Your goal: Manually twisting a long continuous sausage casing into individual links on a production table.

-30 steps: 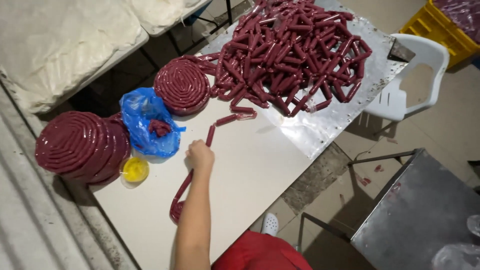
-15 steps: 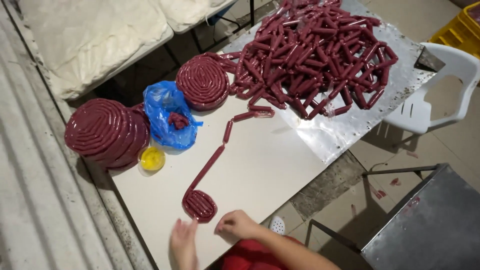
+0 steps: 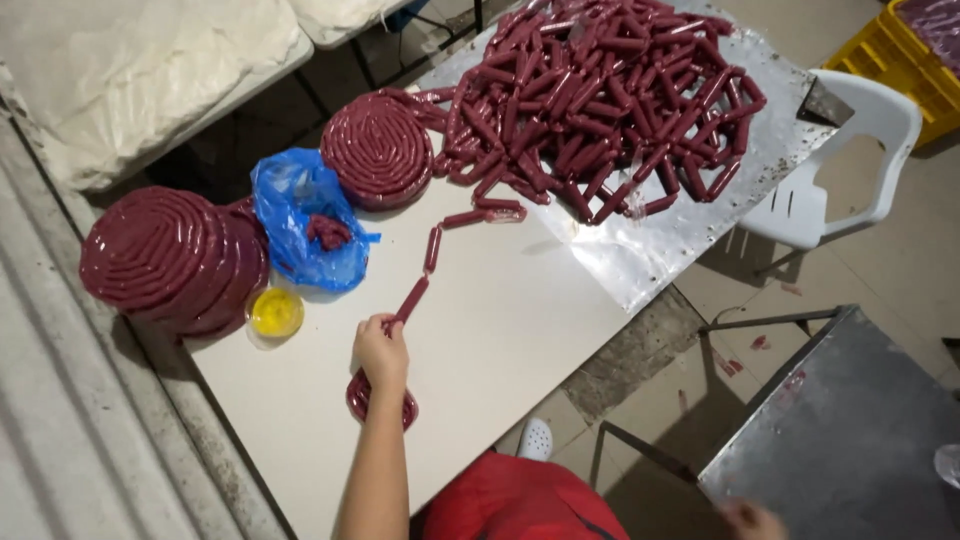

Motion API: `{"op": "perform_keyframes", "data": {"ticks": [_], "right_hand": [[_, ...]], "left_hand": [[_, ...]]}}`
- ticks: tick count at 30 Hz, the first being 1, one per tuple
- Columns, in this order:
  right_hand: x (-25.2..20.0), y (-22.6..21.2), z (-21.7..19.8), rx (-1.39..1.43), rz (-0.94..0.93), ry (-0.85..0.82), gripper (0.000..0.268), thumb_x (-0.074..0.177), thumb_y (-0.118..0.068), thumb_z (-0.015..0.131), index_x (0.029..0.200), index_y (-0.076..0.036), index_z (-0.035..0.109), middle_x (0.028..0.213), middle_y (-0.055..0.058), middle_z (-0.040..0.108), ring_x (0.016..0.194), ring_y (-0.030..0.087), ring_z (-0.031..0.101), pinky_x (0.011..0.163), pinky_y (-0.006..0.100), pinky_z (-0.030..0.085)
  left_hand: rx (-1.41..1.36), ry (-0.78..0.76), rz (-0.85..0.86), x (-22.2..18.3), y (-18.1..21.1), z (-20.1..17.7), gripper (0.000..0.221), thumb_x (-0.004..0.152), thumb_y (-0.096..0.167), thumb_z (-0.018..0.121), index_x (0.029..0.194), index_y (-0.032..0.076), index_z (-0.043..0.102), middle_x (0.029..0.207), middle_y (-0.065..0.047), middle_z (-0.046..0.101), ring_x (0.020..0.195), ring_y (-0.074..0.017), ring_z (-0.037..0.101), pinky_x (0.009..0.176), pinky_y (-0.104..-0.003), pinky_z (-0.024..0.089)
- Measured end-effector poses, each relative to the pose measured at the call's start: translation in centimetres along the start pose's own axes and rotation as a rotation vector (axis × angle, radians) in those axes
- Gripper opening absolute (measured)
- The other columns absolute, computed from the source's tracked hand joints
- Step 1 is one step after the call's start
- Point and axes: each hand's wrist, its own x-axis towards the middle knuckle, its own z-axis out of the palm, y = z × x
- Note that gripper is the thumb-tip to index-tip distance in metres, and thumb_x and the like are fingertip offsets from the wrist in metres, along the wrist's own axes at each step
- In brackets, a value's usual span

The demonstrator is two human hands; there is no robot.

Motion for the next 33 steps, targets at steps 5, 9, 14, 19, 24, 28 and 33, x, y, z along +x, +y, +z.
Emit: {"op": "perform_keyframes", "data": {"ticks": [5, 9, 14, 19, 24, 28, 33], "right_hand": [[-18.8, -30.0, 1.1, 0.238, -1.075, -0.577, 0.029, 0.098, -0.032, 0.068, 0.076, -0.014, 0.066, 0.073, -0.002, 0.067, 0.071, 0.012, 0.06, 0.071, 0.029, 0.047], [-18.2, -43.3, 7.8, 0.212, -1.112, -0.59, 0.03, 0.099, -0.038, 0.061, 0.078, -0.019, 0.071, 0.071, -0.005, 0.067, 0.065, 0.01, 0.058, 0.064, 0.03, 0.046], [-22.5, -43.7, 14.2, 0.305, -1.016, -0.959, 0.012, 0.094, -0.019, 0.071, 0.091, -0.012, 0.081, 0.094, 0.001, 0.081, 0.092, 0.007, 0.074, 0.09, 0.024, 0.057], [-15.2, -44.6, 8.8, 0.271, -0.75, -0.48, 0.023, 0.089, -0.01, 0.062, 0.1, -0.019, 0.08, 0.101, 0.001, 0.078, 0.097, 0.018, 0.072, 0.091, 0.034, 0.055], [-13.9, -33.8, -4.5, 0.542, -0.456, -0.106, 0.022, 0.091, -0.028, 0.077, 0.104, -0.012, 0.084, 0.102, 0.012, 0.08, 0.101, 0.028, 0.072, 0.088, 0.041, 0.054], [-4.2, -9.6, -2.3, 0.58, -0.287, -0.052, 0.037, 0.091, -0.035, 0.081, 0.1, 0.0, 0.086, 0.083, 0.022, 0.076, 0.078, 0.034, 0.066, 0.072, 0.046, 0.05], [-2.0, 2.1, 3.4, 0.66, -0.188, -0.009, 0.029, 0.08, -0.023, 0.092, 0.067, -0.001, 0.079, 0.062, 0.019, 0.069, 0.066, 0.033, 0.064, 0.069, 0.037, 0.047]], "left_hand": [[-0.073, -0.249, 0.282, -10.6, -2.3, 4.6, 0.042, 0.099, 0.009, 0.05, 0.14, 0.003, 0.057, 0.149, -0.019, 0.055, 0.144, -0.0316, 0.046, 0.125, -0.04, 0.026], [-0.136, -0.913, 0.178, -18.3, -2.3, -0.7, 0.044, 0.089, 0.003, 0.045, 0.098, 0.02, 0.085, 0.109, 0.004, 0.083, 0.114, -0.0113, 0.074, 0.102, -0.023, 0.051], [-0.339, -0.033, -0.69, -17.5, 5.1, -14.9, 0.072, 0.089, 0.042, 0.063, 0.155, 0.018, 0.047, 0.155, 0.0, 0.056, 0.139, -0.0194, 0.056, 0.114, -0.037, 0.042], [0.144, 0.103, -0.097, -4.0, -2.4, -5.0, 0.075, 0.077, 0.063, 0.077, 0.132, 0.013, 0.065, 0.134, -0.009, 0.061, 0.13, -0.0294, 0.055, 0.112, -0.043, 0.041], [0.172, 0.202, 0.227, 2.0, -4.1, 2.3, 0.017, 0.088, 0.015, 0.078, 0.103, 0.02, 0.072, 0.102, 0.003, 0.061, 0.099, -0.0234, 0.067, 0.089, -0.034, 0.056], [0.042, 0.221, 0.217, 0.4, -2.5, 1.9, 0.018, 0.083, 0.01, 0.082, 0.098, 0.015, 0.073, 0.089, -0.002, 0.066, 0.088, -0.0281, 0.072, 0.083, -0.037, 0.058], [0.055, 0.299, 0.257, 0.1, -2.0, 2.3, 0.018, 0.081, 0.013, 0.085, 0.093, 0.017, 0.072, 0.083, 0.0, 0.065, 0.082, -0.0254, 0.071, 0.076, -0.035, 0.057]]}}
